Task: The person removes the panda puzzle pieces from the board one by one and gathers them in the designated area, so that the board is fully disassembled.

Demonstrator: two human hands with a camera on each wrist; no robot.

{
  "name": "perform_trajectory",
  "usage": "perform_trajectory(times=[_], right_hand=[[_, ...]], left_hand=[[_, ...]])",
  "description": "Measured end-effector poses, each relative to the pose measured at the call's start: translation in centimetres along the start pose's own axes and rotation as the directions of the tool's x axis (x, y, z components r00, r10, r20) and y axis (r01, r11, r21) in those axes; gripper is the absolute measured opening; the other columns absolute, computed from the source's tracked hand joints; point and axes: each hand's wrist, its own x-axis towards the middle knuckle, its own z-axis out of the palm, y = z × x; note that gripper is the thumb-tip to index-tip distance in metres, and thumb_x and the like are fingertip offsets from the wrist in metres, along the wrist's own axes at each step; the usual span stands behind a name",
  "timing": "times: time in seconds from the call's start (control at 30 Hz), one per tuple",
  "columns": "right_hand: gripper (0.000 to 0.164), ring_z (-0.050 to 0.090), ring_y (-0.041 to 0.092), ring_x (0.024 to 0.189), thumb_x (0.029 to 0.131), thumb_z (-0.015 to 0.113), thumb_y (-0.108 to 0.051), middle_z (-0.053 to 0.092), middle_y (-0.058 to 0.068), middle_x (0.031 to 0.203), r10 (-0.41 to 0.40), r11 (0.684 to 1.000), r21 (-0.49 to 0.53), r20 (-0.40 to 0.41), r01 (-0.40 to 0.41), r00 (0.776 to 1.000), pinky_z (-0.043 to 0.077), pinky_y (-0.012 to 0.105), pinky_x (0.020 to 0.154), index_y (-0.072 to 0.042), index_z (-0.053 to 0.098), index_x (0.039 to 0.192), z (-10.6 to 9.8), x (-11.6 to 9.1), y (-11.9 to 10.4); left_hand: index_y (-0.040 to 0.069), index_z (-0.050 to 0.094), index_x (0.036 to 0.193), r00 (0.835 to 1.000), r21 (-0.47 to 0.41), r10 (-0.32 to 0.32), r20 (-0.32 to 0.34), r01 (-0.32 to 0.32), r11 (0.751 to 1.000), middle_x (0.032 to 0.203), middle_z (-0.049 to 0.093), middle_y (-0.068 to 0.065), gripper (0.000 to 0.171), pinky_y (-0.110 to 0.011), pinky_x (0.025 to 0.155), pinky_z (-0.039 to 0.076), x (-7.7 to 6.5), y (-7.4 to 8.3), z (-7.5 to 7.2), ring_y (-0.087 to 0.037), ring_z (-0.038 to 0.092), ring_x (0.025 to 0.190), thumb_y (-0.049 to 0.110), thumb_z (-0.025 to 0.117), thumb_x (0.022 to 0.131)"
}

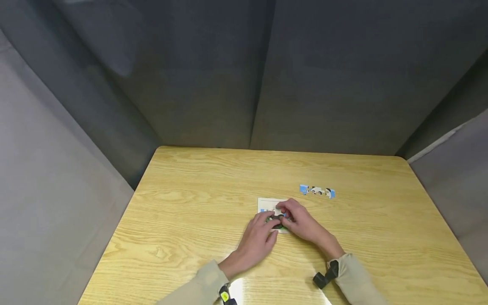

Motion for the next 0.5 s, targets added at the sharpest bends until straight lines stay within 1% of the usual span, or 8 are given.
perform_trajectory(times=[0.07,0.13,0.23,0.3,0.37,0.43,0.5], right_hand=[[0.034,0.053,0.019,0.087,0.096,0.071,-0.001,0.057,0.007,0.101,0.019,0.999,-0.031,0.023,-0.018,1.000,0.050,0.029,0.074,0.001,0.065,0.129,0.0,0.0,-0.2],[0.035,0.053,0.019,0.090,0.097,0.071,-0.005,0.057,0.007,0.104,0.033,0.997,-0.076,0.042,-0.030,0.999,0.050,0.031,0.077,0.001,0.064,0.131,-0.1,0.1,-0.5],[0.036,0.054,0.017,0.090,0.098,0.071,-0.009,0.057,0.008,0.107,0.043,0.990,-0.136,0.055,-0.035,0.998,0.052,0.034,0.079,0.001,0.064,0.132,-0.1,0.2,-1.0],[0.036,0.053,0.016,0.089,0.099,0.072,-0.011,0.057,0.008,0.107,0.055,0.985,-0.167,0.061,-0.045,0.997,0.052,0.036,0.079,0.001,0.065,0.132,-0.2,0.3,-1.4],[0.036,0.052,0.015,0.086,0.098,0.072,-0.012,0.057,0.008,0.105,0.073,0.980,-0.192,0.072,-0.058,0.995,0.051,0.035,0.077,0.001,0.066,0.131,-0.3,0.4,-1.7],[0.035,0.050,0.013,0.083,0.098,0.073,-0.012,0.057,0.007,0.101,0.087,0.975,-0.214,0.094,-0.065,0.992,0.049,0.032,0.073,0.001,0.066,0.130,-0.5,0.8,-2.1],[0.034,0.048,0.013,0.079,0.097,0.074,-0.012,0.055,0.006,0.096,0.109,0.970,-0.230,0.116,-0.080,0.987,0.046,0.030,0.069,0.000,0.067,0.128,-0.8,1.3,-2.4]], left_hand=[[0.018,0.068,0.137,1.000,0.049,0.005,0.008,-0.005,0.999,0.149,0.055,-0.003,0.033,-0.045,0.112,0.046,-0.3,-0.1,-0.2,-0.019,0.047,0.141,0.025,0.057,0.107],[0.018,0.067,0.139,1.000,0.118,0.015,0.017,-0.017,0.993,0.148,0.055,-0.004,0.034,-0.043,0.111,0.048,-0.5,-0.1,-0.4,-0.019,0.048,0.139,0.024,0.056,0.108],[0.014,0.064,0.141,0.998,0.245,0.040,0.053,-0.052,0.968,0.146,0.056,-0.005,0.036,-0.037,0.109,0.050,-1.0,0.1,-0.7,-0.019,0.050,0.137,0.023,0.057,0.107],[0.011,0.062,0.143,0.996,0.304,0.053,0.077,-0.074,0.950,0.145,0.056,-0.005,0.038,-0.034,0.109,0.050,-1.4,0.6,-0.8,-0.020,0.051,0.136,0.023,0.057,0.107],[0.008,0.059,0.146,0.992,0.330,0.062,0.110,-0.095,0.939,0.147,0.054,-0.007,0.041,-0.035,0.110,0.049,-1.8,1.1,-0.8,-0.022,0.049,0.138,0.025,0.053,0.108],[0.009,0.055,0.150,0.987,0.327,0.059,0.149,-0.105,0.939,0.153,0.049,-0.009,0.045,-0.039,0.114,0.046,-2.1,1.6,-0.6,-0.026,0.044,0.143,0.029,0.046,0.111],[0.012,0.050,0.154,0.982,0.318,0.049,0.183,-0.106,0.942,0.160,0.043,-0.011,0.049,-0.044,0.118,0.042,-2.2,2.2,-0.4,-0.030,0.038,0.149,0.034,0.039,0.112]])
